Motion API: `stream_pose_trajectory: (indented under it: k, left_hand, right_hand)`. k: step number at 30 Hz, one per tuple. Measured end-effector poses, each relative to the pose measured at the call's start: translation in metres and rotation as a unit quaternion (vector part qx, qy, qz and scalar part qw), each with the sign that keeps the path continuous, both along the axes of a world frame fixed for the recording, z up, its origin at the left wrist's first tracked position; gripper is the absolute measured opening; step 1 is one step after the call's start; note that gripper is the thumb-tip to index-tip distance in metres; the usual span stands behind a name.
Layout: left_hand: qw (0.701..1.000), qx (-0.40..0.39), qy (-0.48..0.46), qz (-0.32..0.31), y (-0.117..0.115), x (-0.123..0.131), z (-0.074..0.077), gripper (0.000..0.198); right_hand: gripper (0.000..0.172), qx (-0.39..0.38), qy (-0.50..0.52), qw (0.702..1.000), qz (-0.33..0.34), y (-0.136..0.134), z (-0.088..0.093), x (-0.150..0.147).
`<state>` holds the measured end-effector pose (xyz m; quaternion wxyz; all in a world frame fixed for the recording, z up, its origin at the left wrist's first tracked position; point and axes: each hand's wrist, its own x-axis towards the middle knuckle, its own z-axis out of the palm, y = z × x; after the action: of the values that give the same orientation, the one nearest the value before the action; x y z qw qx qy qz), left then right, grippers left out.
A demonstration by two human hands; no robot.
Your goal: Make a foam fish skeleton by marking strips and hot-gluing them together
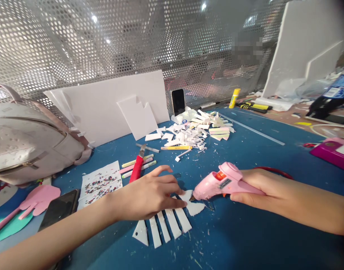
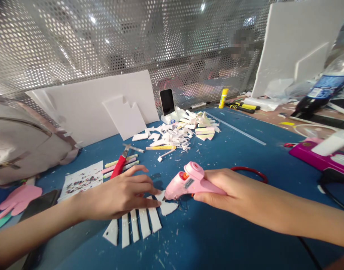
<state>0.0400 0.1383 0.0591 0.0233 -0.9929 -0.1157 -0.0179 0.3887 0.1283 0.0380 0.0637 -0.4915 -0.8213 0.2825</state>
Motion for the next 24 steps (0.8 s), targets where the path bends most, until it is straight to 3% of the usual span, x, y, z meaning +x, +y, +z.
stream_pose_trajectory:
  k: [10, 24]
  left_hand:
    - [1.000, 0.000, -0.005, 0.001, 0.001, 0.001, 0.000, 0.035]
    - [1.000, -0.004, -0.001, 0.000, 0.000, 0.001, 0.001, 0.037]
  right_hand:
    - [0.058, 0.010, 0.011, 1.000, 0.012, 0.001, 0.009, -0.012]
    - [0.049, -0.001, 0.022, 1.000, -0.003, 0.003, 0.014, -0.017]
